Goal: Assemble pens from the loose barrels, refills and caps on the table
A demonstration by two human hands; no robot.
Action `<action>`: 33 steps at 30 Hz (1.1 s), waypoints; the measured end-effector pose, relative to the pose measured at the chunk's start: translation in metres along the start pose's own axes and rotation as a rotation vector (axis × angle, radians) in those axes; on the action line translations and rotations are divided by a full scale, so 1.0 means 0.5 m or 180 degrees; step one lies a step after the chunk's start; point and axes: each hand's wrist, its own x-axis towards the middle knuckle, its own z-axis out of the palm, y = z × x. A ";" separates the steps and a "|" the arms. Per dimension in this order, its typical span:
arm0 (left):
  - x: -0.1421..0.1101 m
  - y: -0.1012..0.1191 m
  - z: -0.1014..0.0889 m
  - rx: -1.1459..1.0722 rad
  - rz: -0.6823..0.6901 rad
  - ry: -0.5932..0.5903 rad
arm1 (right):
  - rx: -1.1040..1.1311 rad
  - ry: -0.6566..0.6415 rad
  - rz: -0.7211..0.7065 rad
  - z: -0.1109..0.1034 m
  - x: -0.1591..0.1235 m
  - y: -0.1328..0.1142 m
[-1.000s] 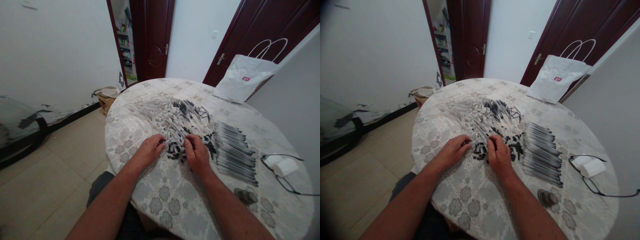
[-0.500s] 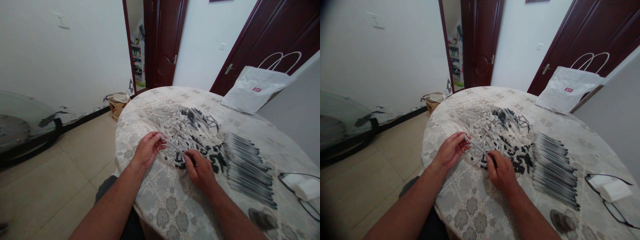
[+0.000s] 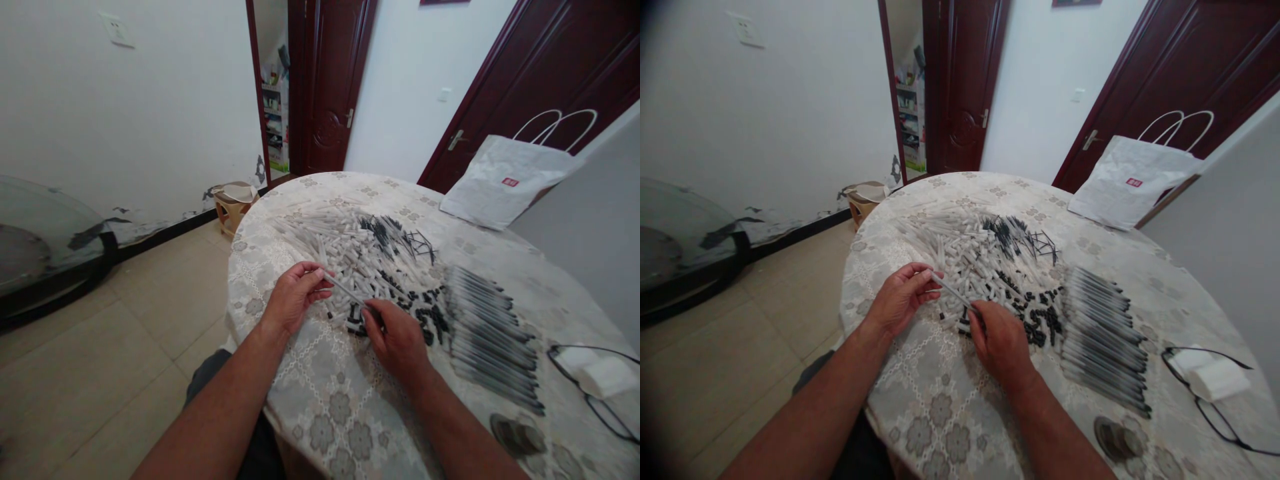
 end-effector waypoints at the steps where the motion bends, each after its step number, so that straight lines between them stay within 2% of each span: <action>1: 0.001 0.000 0.000 0.0006 0.0024 0.0022 | -0.0071 0.0016 -0.0092 0.000 0.000 0.001; 6: 0.004 0.003 0.002 -0.0007 0.0027 0.0108 | -0.0224 0.0092 -0.0426 -0.001 0.000 -0.003; 10: 0.004 0.007 0.001 0.0081 -0.0011 0.0067 | -0.0016 0.0135 -0.0274 -0.002 0.001 -0.009; 14: 0.004 0.007 -0.002 0.0173 -0.0069 -0.0102 | 0.0357 0.0060 0.0224 -0.011 0.002 -0.014; 18: 0.005 0.007 -0.003 0.0258 -0.0053 -0.0146 | 0.0844 -0.0236 0.0947 -0.021 0.004 -0.022; 22: 0.006 0.009 -0.002 0.0364 -0.0052 -0.0148 | 0.2047 -0.0510 0.2035 -0.017 0.006 -0.024; 24: 0.007 0.010 -0.002 0.0420 -0.0062 -0.0159 | 0.2614 -0.0618 0.2415 -0.011 0.005 -0.019; 30: 0.011 0.009 -0.013 0.0529 -0.0062 -0.0288 | 0.3232 -0.0625 0.2767 -0.007 0.005 -0.010; 33: 0.012 0.008 -0.017 0.0560 -0.0058 -0.0369 | 0.3695 -0.0664 0.3126 -0.012 0.012 -0.018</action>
